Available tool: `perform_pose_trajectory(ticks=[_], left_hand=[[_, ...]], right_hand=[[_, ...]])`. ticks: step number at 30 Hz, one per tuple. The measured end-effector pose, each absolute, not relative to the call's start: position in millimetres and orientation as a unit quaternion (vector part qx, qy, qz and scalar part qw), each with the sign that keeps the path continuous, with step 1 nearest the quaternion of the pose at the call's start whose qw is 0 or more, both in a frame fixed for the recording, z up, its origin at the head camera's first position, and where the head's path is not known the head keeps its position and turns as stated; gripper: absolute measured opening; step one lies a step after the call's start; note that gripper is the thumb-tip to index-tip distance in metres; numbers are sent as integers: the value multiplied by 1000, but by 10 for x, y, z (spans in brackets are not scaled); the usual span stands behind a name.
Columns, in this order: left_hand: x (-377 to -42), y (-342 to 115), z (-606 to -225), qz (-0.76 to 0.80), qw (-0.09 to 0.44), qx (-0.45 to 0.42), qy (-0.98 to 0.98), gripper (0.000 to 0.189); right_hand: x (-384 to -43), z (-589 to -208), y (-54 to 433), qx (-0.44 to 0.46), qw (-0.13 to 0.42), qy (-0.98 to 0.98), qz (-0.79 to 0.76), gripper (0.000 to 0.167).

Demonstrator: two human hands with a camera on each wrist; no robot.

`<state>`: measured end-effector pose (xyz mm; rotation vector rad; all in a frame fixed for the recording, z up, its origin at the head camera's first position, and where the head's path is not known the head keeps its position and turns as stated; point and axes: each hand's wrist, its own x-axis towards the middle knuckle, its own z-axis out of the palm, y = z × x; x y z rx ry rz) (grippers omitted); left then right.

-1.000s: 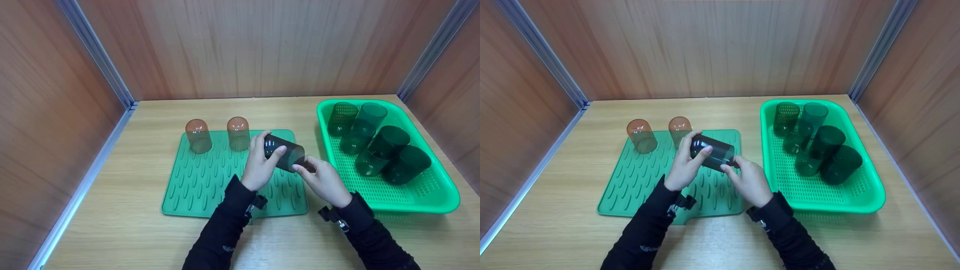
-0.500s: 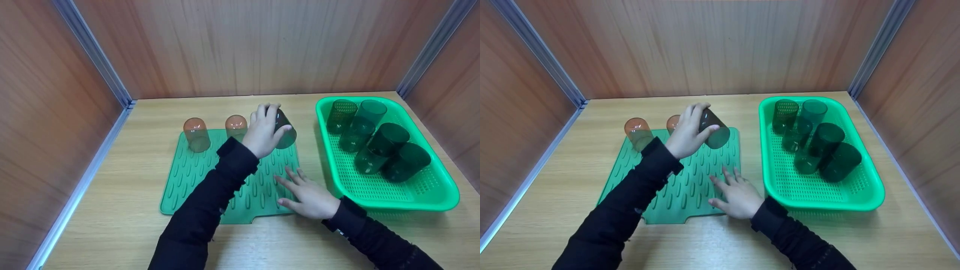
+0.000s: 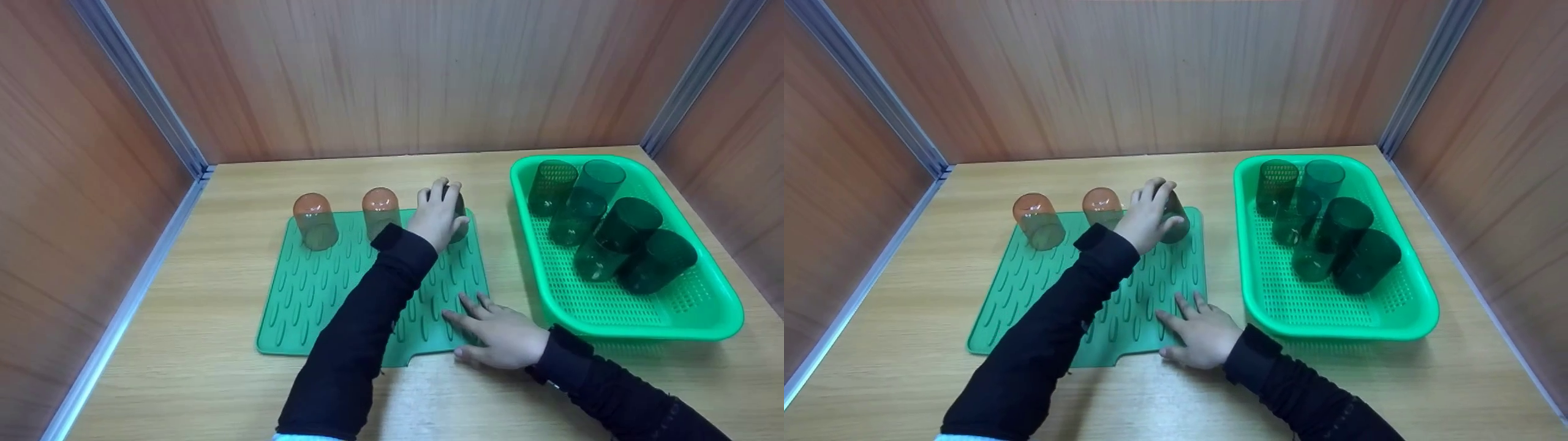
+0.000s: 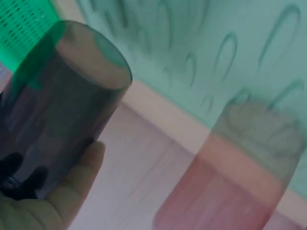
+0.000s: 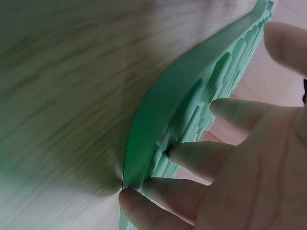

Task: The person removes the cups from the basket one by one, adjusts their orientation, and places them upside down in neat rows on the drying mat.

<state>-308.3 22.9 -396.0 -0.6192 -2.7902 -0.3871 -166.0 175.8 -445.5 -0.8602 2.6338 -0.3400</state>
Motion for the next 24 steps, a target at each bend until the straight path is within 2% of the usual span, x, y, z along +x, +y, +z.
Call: perform_pose_trajectory(ticks=[15, 24], left_hand=[[-3322, 385, -4248, -129, 146, -206, -959, 59], [-3357, 420, -4210, -135, 105, -195, -966, 68]], right_hand=[[-1638, -4500, 1796, -316, 155, 929, -112, 72], [-1640, -4503, 1796, -319, 156, 927, -118, 71]])
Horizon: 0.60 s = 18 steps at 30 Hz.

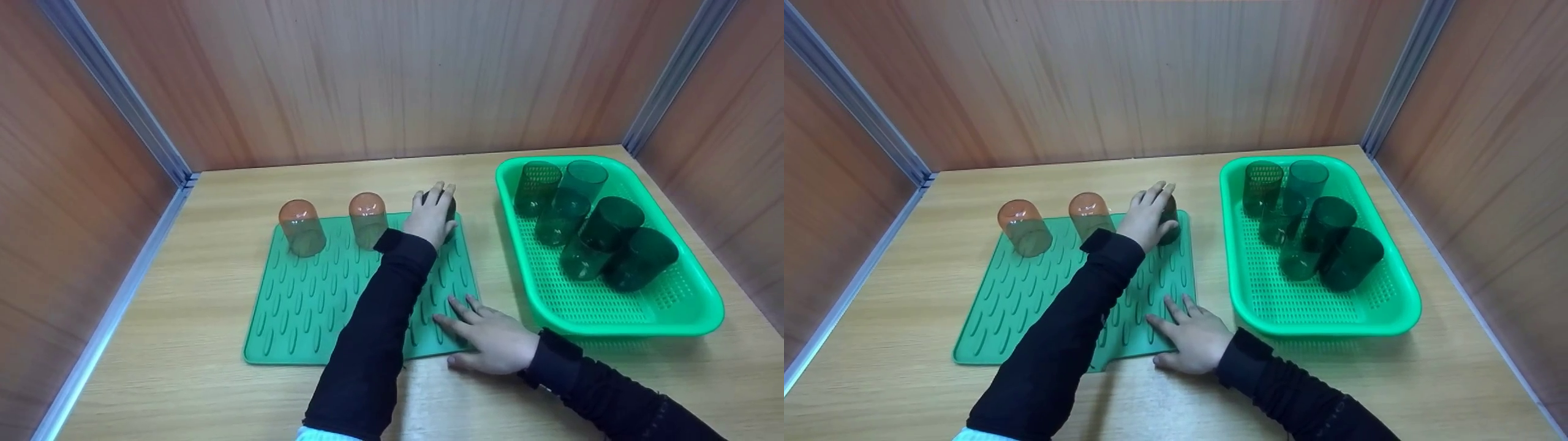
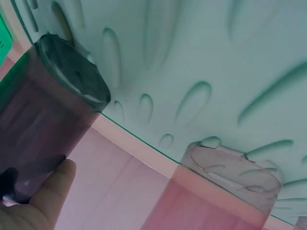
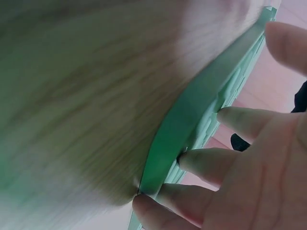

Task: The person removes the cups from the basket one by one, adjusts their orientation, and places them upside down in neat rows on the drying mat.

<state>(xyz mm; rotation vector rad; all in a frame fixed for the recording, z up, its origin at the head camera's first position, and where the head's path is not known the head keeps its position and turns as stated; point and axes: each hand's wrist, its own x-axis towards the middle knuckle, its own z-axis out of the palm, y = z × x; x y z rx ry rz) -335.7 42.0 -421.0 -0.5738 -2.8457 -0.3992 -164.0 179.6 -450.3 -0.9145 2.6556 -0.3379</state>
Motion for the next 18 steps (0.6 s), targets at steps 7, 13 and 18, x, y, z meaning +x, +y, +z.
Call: perform_pose_trajectory(ticks=[7, 13, 18], left_hand=[[-3350, 451, -4179, -152, 71, -167, -972, 76], [-3329, 499, -4159, -136, 107, -136, -975, 73], [-3245, 547, -4105, -138, 146, -135, -970, 76]], right_hand=[[-1638, -4489, 1796, -324, 147, 927, -120, 70], [-1652, -4486, 1791, -322, 148, 926, -128, 69], [-1656, -4487, 1799, -324, 147, 924, -139, 67]])
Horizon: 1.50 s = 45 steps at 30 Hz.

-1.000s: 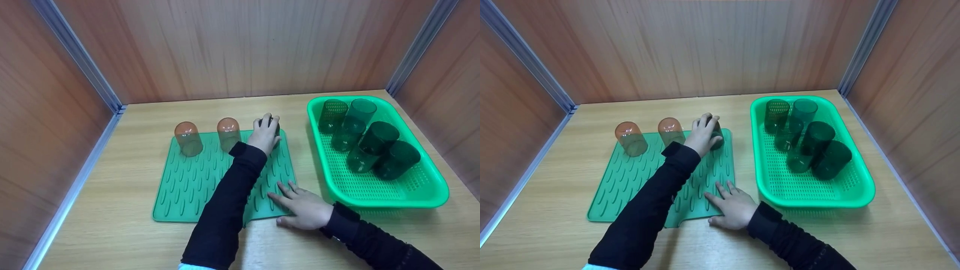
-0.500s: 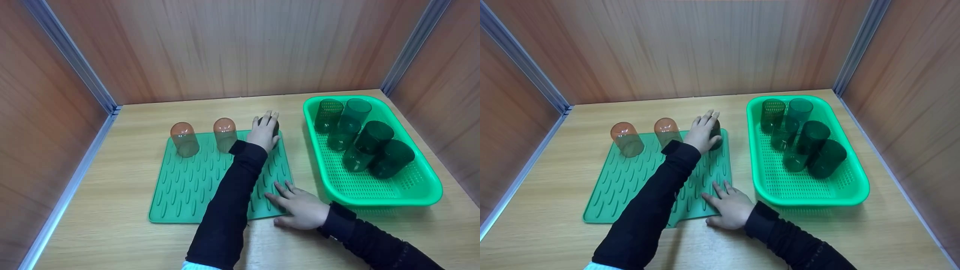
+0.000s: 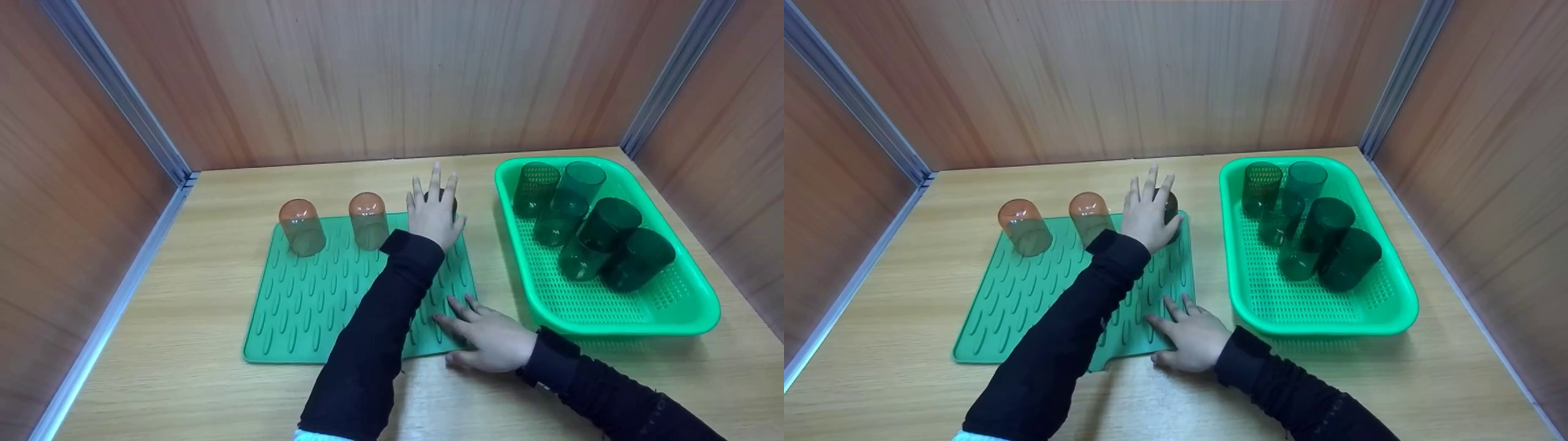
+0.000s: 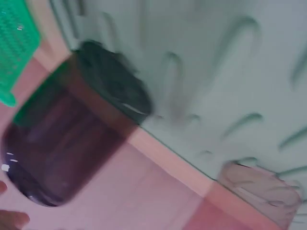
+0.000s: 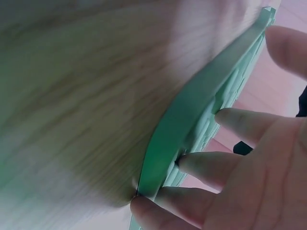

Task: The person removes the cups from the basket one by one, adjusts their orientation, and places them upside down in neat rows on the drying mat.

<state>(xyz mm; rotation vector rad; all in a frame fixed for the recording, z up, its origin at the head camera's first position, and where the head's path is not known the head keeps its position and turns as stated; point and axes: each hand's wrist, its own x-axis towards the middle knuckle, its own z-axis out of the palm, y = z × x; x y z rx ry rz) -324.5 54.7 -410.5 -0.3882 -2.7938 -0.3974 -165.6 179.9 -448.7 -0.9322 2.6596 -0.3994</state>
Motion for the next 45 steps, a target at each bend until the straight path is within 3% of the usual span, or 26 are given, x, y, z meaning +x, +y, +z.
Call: perform_pose_trajectory(ticks=[6, 14, 23, 28, 35, 45], left_hand=[[-3044, 567, -4007, -212, 165, -178, -947, 76], [-2822, 481, -3872, -319, 133, -235, -909, 69], [-2663, 495, -3930, -498, 39, -217, -839, 58], [-2523, 648, -4012, -554, -28, -176, -813, 67], [-2308, 899, -4147, -538, -112, -158, -821, 93], [-2121, 1229, -4266, -553, -163, -153, -803, 97]], right_hand=[[-1657, -4488, 1794, -319, 116, 929, -146, 67], [-1581, -4246, 1811, -294, -20, 935, -200, 47], [-1567, -3734, 2099, -274, -118, 930, -216, 42], [-1699, -3476, 2394, -249, -176, 930, -205, 46], [-1900, -3277, 2853, -185, -174, 948, -193, 61], [-2177, -3379, 3286, -113, -185, 972, -95, 73]])
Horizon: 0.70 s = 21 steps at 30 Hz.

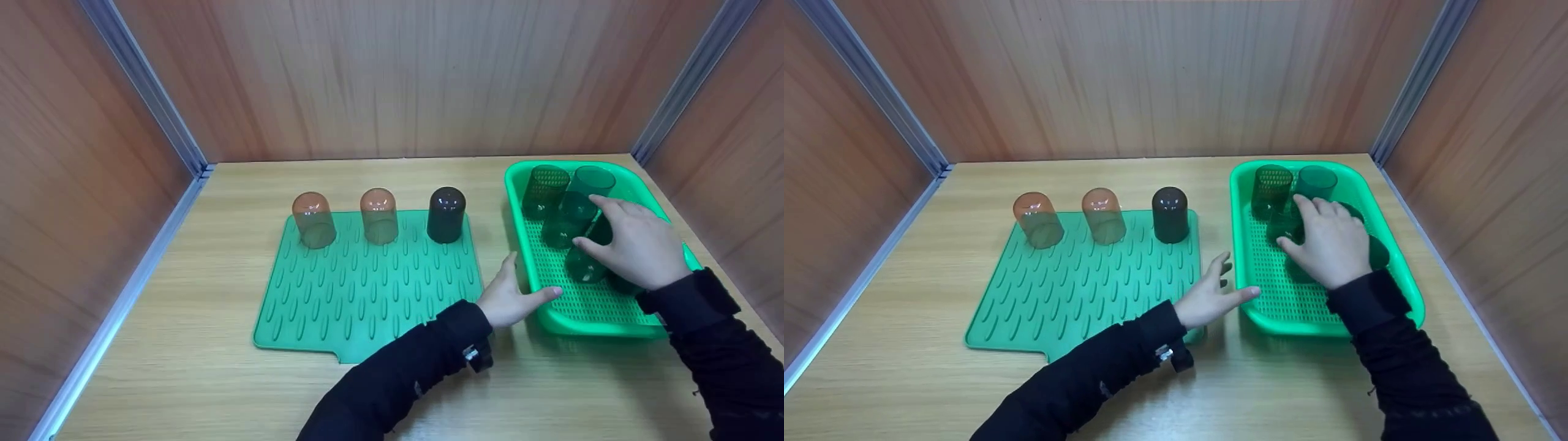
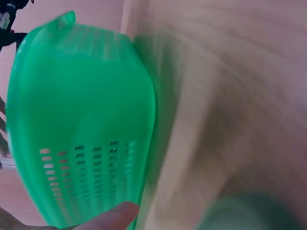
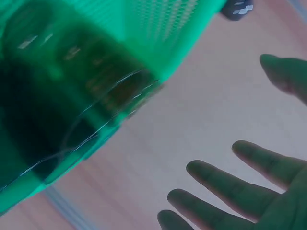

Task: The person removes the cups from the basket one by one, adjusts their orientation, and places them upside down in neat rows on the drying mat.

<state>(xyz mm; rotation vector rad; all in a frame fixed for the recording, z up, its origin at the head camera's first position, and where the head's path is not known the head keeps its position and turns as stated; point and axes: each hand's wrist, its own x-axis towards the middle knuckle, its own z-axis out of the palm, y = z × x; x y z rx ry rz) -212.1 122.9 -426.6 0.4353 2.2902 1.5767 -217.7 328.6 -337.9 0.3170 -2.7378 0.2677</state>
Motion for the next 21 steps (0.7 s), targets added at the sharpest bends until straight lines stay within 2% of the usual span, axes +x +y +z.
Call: perform_pose_trajectory(ticks=[3, 6, 12, 14, 18, 21], left_hand=[[-2128, 1313, -4320, 595, 160, 175, 768, 87], [-2146, 1384, -4380, 635, 159, 200, 729, 77], [-2139, 1453, -4451, 651, 193, 181, 712, 65], [-2128, 1468, -4462, 654, 197, 173, 710, 64], [-2107, 1481, -4462, 658, 194, 170, 707, 63], [-2098, 1480, -4457, 655, 193, 174, 710, 64]], right_hand=[[-2225, -3433, 3359, 105, 162, -979, 72, 72], [-2266, -3476, 3405, 96, 110, -988, 53, 70], [-2356, -3514, 3429, 82, 10, -996, 42, 66], [-2379, -3516, 3425, 84, -3, -996, 43, 62], [-2404, -3530, 3388, 100, 7, -995, 29, 49], [-2427, -3544, 3357, 115, 10, -993, 21, 32]])
